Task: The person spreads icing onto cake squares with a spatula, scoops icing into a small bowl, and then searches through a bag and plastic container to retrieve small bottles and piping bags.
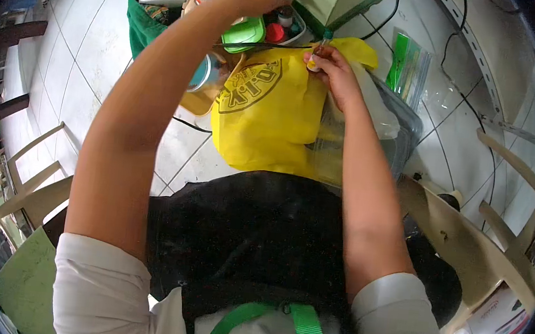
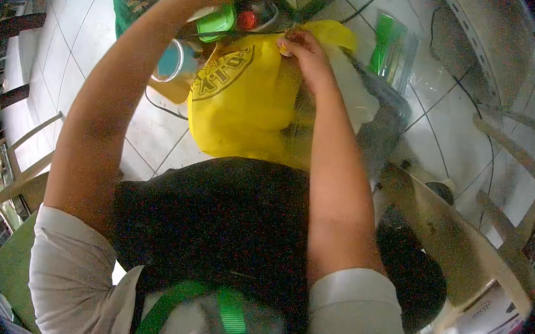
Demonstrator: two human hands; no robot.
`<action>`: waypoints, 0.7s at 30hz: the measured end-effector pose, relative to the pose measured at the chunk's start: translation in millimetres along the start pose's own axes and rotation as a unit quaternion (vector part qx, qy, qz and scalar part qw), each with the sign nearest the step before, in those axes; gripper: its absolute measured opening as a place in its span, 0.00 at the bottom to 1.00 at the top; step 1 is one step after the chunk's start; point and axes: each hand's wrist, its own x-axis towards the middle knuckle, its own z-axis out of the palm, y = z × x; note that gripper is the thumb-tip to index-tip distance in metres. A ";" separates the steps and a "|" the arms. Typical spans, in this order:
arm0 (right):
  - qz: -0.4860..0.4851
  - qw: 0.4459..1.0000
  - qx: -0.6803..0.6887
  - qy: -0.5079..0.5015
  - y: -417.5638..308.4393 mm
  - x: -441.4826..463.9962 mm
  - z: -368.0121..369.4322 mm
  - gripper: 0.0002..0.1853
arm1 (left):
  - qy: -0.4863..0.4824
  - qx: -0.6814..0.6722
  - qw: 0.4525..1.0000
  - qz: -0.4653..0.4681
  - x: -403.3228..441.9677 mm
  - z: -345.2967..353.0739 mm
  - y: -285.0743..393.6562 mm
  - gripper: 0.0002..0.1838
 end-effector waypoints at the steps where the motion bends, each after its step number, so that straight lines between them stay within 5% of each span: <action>1: 0.001 1.000 0.001 0.000 0.5 -2.2 -0.5 0.15 | -0.108 -0.022 0.986 -0.123 17.8 -2.6 -4.2 0.18; 11: -0.019 0.989 0.129 -0.065 -12.2 -14.0 -1.5 0.16 | -0.220 -0.060 0.950 -0.213 18.3 -67.4 20.0 0.24; 13: -0.034 0.987 0.143 -0.059 -25.9 -21.5 13.5 0.16 | -0.167 -0.214 0.957 -0.105 2.9 -79.8 23.4 0.26; 14: -0.039 0.987 0.149 -0.044 -33.6 -25.0 23.5 0.17 | -0.167 -0.215 0.956 -0.105 7.4 -76.2 25.0 0.26; 16: -0.045 0.987 0.154 -0.030 -40.7 -25.9 34.2 0.17 | -0.252 -0.167 0.919 -0.253 24.4 -66.9 30.5 0.27; 21: -0.046 0.984 0.152 -0.076 -42.6 -22.3 43.6 0.16 | -0.256 -0.127 0.932 -0.225 29.6 -56.1 25.9 0.28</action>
